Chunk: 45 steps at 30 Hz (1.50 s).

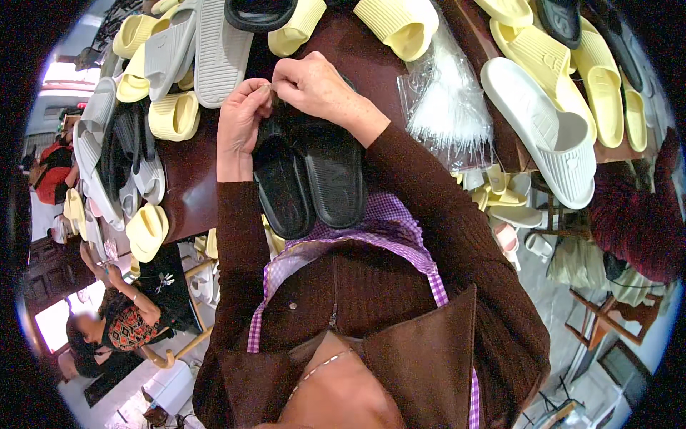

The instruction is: The person pairs slippers together, fastens each pair using plastic ties by hand, and places them onto the table.

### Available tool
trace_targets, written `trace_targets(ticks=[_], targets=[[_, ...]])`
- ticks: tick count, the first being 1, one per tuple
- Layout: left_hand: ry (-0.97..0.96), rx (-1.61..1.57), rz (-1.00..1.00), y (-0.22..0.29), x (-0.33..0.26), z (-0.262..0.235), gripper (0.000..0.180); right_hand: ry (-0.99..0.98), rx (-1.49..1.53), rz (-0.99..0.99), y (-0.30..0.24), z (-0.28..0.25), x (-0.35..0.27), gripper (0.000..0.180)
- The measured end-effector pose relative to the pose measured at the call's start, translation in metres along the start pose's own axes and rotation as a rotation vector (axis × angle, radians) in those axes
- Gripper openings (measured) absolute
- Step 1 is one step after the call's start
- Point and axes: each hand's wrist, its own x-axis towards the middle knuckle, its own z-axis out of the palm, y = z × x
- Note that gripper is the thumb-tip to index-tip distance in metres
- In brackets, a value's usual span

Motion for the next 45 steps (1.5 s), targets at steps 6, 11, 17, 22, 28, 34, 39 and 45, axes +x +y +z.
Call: trace_targets(ticks=[6, 11, 17, 22, 28, 34, 39, 45], targets=[[0.18, -0.057, 0.137, 0.009, -0.009, 0.0, 0.011, 0.243, -0.033, -0.08, -0.002, -0.011, 0.001, 0.008], [0.464, 0.08, 0.291, 0.009, -0.036, -0.038, 0.016, 0.288, 0.033, 0.116, -0.04, -0.041, -0.037, 0.01], [0.734, 0.207, 0.295, -0.011, -0.034, -0.078, 0.021, -0.163, 0.017, 0.086, -0.079, -0.02, -0.082, 0.014], [0.686, 0.304, 0.265, -0.021, -0.035, -0.073, 0.025, -0.269, -0.328, 0.367, -0.075, 0.003, -0.075, 0.039], [0.515, 0.356, 0.178, -0.028, -0.045, -0.061, 0.021, -0.249, -0.447, 0.412, -0.069, 0.02, -0.07, 0.043], [0.541, 0.26, 0.139, -0.02, -0.05, -0.064, 0.018, -0.051, -0.485, 0.375, -0.068, 0.011, -0.073, 0.034], [0.53, 0.217, 0.109, -0.022, -0.049, -0.066, 0.015, 0.036, -0.545, 0.396, -0.081, -0.035, -0.077, 0.031], [0.533, 0.213, 0.103, -0.023, -0.047, -0.065, 0.015, 0.167, -0.643, 0.282, -0.11, -0.115, -0.07, 0.034]])
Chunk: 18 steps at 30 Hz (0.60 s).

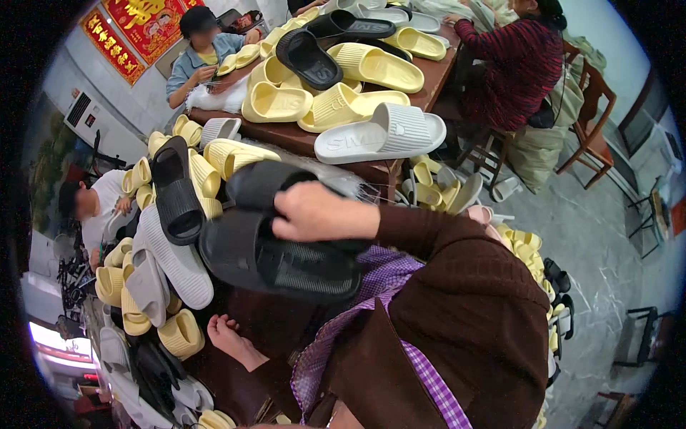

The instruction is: The person pairs slippers together, fastens each pair using plastic ties by hand, and places them onto the table.

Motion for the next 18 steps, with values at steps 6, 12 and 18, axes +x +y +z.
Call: trace_targets(ticks=[6, 12, 18], targets=[[0.008, 0.016, -0.014, -0.003, 0.003, 0.0, 0.015, 0.156, -0.407, -0.099, 0.057, -0.097, 0.096, 0.03], [-0.005, 0.044, -0.013, -0.001, 0.003, -0.003, 0.018, 0.038, -0.667, -0.06, 0.197, -0.16, 0.178, 0.03], [0.002, 0.089, -0.015, 0.0, 0.001, 0.004, 0.019, 0.049, -0.683, 0.201, 0.261, -0.15, 0.157, 0.036]])
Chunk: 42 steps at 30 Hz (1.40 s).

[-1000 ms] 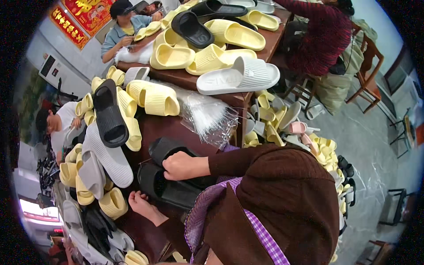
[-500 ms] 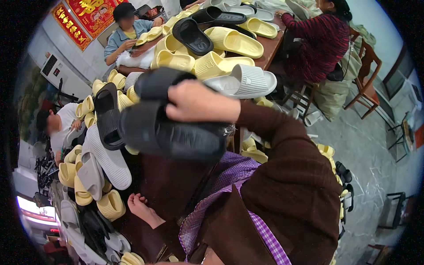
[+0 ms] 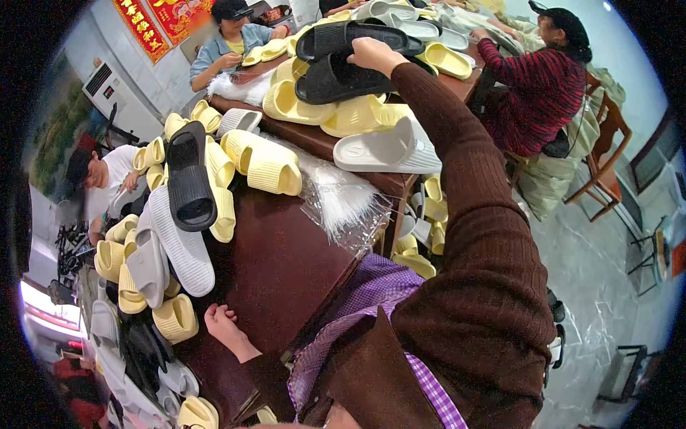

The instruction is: The person pairs slippers together, fastens each pair using plastic ties by hand, and places them onto the table.

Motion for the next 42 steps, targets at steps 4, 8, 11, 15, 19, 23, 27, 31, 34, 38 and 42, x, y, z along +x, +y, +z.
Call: trace_targets(ticks=[4, 8, 11, 15, 19, 23, 27, 31, 34, 38, 42], targets=[[-0.006, -0.006, 0.02, -0.004, -0.001, -0.002, 0.019, 0.088, -0.05, 0.069, -0.018, 0.007, -0.022, 0.041], [-0.004, -0.003, 0.022, -0.002, -0.001, -0.003, 0.019, 0.346, -0.122, -0.035, -0.047, -0.018, -0.045, 0.054], [-0.006, 0.001, 0.014, -0.002, -0.001, -0.002, 0.02, 0.343, -0.027, -0.346, -0.08, -0.03, -0.061, 0.063], [0.0, 0.016, 0.023, -0.005, 0.001, -0.001, 0.02, 0.073, -0.129, -0.695, -0.103, -0.023, -0.065, 0.079], [0.007, 0.004, 0.043, -0.004, -0.001, 0.0, 0.02, -0.111, -0.2, -0.71, -0.094, -0.007, -0.055, 0.086], [0.0, 0.047, 0.056, -0.006, 0.0, -0.003, 0.019, -0.115, -0.178, -0.672, -0.072, 0.006, -0.043, 0.087], [0.017, 0.059, 0.026, -0.01, -0.002, -0.003, 0.019, -0.08, -0.134, -0.659, -0.054, 0.019, -0.038, 0.086], [0.051, 0.062, 0.026, -0.014, 0.0, -0.003, 0.018, -0.05, -0.124, -0.594, -0.032, 0.033, -0.027, 0.083], [0.071, 0.063, 0.04, -0.015, -0.001, -0.002, 0.018, -0.055, -0.128, -0.542, -0.008, 0.04, -0.021, 0.08], [0.088, 0.101, 0.072, -0.014, -0.003, -0.001, 0.017, 0.004, -0.162, -0.457, 0.029, 0.054, -0.01, 0.076], [0.115, 0.195, 0.076, -0.014, -0.004, 0.0, 0.014, 0.052, -0.113, -0.491, 0.058, 0.069, 0.006, 0.072]])
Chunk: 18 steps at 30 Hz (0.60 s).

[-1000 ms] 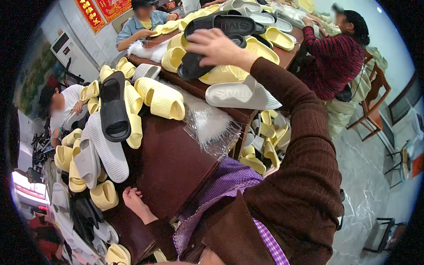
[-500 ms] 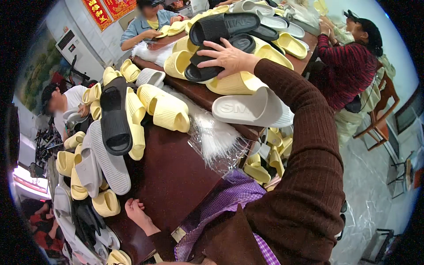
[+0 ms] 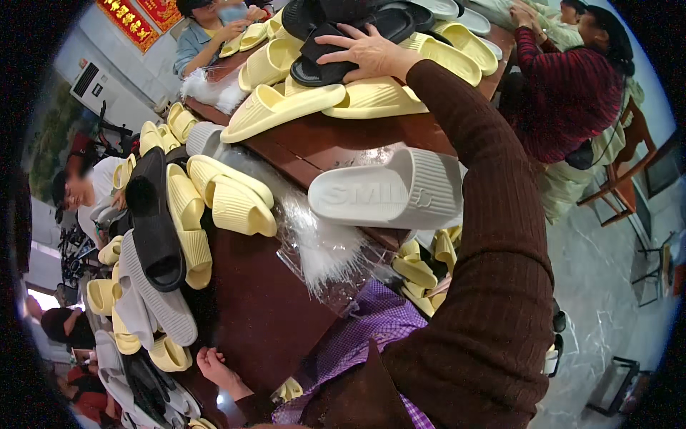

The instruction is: The person pairs slippers together, fastens each pair using plastic ties by hand, and places them onto the table.

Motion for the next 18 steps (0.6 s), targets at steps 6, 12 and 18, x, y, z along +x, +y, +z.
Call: trace_targets(ticks=[6, 12, 18], targets=[[0.003, 0.022, 0.022, -0.003, 0.0, -0.001, 0.013, -0.045, -0.037, 0.08, 0.035, 0.011, -0.003, 0.07], [0.018, 0.064, 0.052, -0.007, 0.003, -0.001, 0.011, 0.031, -0.072, 0.111, 0.067, 0.028, -0.01, 0.069], [0.025, 0.063, 0.043, -0.012, 0.008, -0.005, 0.011, 0.002, 0.091, 0.106, 0.074, -0.01, -0.004, 0.054]])
